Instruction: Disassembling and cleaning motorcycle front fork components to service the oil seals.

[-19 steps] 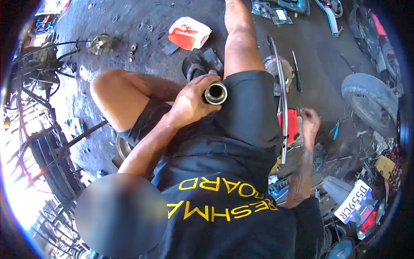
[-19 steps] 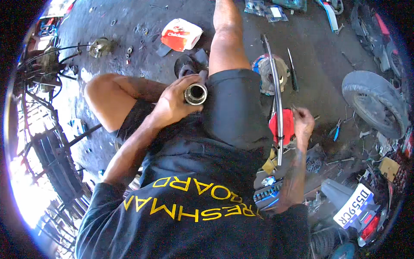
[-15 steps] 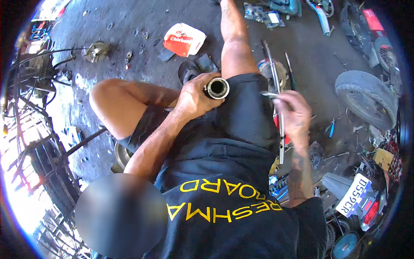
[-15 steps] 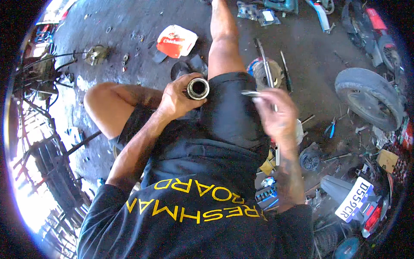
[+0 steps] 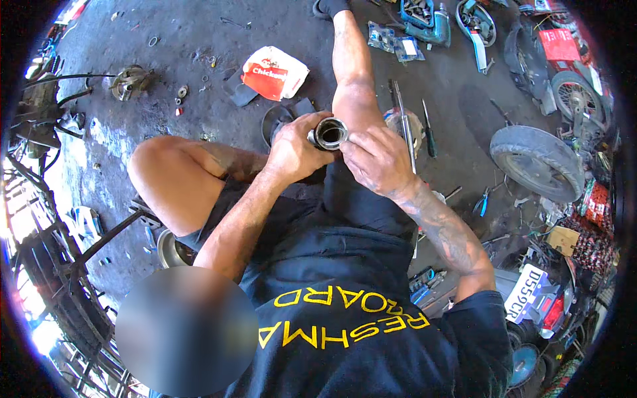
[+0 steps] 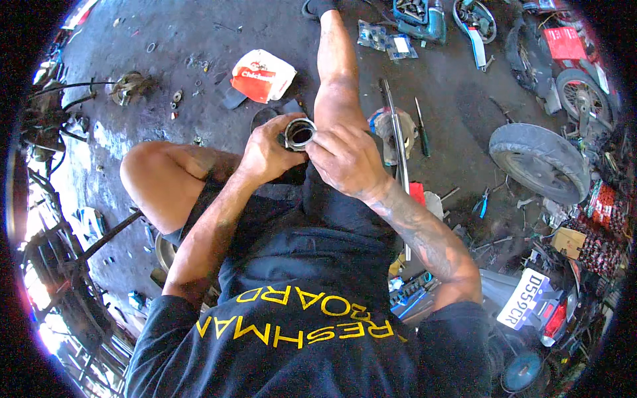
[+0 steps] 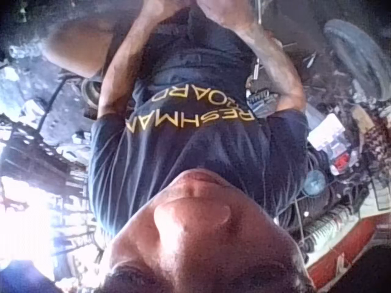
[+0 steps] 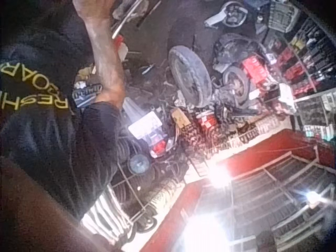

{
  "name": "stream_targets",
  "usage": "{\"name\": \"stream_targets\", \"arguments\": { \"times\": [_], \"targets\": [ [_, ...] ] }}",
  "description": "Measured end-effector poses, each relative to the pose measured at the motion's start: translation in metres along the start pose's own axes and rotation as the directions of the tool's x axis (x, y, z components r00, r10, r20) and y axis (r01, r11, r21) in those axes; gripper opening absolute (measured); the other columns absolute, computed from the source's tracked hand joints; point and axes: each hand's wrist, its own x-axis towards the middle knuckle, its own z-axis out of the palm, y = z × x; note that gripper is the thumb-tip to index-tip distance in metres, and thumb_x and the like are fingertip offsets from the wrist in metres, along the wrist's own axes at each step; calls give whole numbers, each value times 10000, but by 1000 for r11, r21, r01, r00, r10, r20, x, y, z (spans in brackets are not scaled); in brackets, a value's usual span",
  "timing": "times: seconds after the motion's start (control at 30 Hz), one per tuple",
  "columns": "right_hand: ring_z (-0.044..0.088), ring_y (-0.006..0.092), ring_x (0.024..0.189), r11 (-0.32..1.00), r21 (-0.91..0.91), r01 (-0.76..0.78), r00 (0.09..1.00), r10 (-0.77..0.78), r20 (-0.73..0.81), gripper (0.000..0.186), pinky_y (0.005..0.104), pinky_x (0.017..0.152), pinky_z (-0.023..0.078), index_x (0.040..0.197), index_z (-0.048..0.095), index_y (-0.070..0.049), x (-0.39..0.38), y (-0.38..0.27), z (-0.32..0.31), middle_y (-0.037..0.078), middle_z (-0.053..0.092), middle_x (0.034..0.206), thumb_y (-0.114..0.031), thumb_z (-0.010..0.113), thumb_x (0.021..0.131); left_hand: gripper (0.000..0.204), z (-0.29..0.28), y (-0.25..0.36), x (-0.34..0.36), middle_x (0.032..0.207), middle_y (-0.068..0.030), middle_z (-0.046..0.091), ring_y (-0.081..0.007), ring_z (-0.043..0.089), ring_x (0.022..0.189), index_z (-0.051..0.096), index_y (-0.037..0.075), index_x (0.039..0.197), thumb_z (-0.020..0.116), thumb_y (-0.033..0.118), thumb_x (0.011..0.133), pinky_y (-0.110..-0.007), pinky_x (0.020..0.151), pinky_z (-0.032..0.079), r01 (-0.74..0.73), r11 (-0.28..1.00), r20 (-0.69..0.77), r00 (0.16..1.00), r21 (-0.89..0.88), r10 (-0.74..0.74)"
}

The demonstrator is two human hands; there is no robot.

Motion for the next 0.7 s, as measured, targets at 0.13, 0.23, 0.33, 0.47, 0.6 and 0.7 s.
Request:
{"name": "stream_targets", "arguments": {
  "times": [0.13,0.23,0.33,0.47,0.6,0.7],
  "targets": [
    [577,246,698,1000,1,-29,999,29,-44,194,367,619,467,855,632,-49,-3,9,9,68,590,857,-49,715,679,579,1,-2,1,1079,-150,651,-249,636,1015,604,46,1160,778,103,611,-348,887,498,-30,999,17,999,25,29],
    [591,251,724,999,17,-43,999,43,-8,181,360,624,469,845,636,-58,-4,5,4,72,595,858,-73,717,684,580,1,-4,0,1082,-149,649,-251,632,1023,603,46,1161,782,103,612,-350,893,495,-58,998,12,998,22,58],
    [596,237,768,994,76,-76,973,57,223,143,366,674,466,866,676,-71,-6,-10,-7,57,610,864,-152,697,750,593,1,-4,-2,1085,-156,644,-277,631,1020,601,45,1157,799,105,602,-357,885,499,-47,998,-10,999,33,48],
    [603,239,796,963,-63,-261,934,268,234,235,391,694,454,922,679,-100,-7,-17,-9,60,599,844,-319,624,855,614,4,-1,-2,1049,-162,648,-315,639,979,606,47,1147,821,123,577,-385,836,515,-81,996,-23,996,31,82],
    [607,244,750,951,-102,-291,922,308,234,246,392,649,458,990,695,-137,-14,-14,0,57,581,790,-300,687,805,619,12,-3,-2,1053,-154,651,-306,640,979,607,46,1148,817,100,568,-378,842,513,-83,996,10,997,29,83],
    [610,251,704,948,165,-274,949,238,209,228,395,616,473,980,693,-122,-14,-13,-12,68,587,770,-267,695,804,593,7,-6,-7,1068,-157,650,-289,636,996,604,43,1151,810,104,598,-366,861,504,0,1000,20,1000,16,0]
  ]
}}
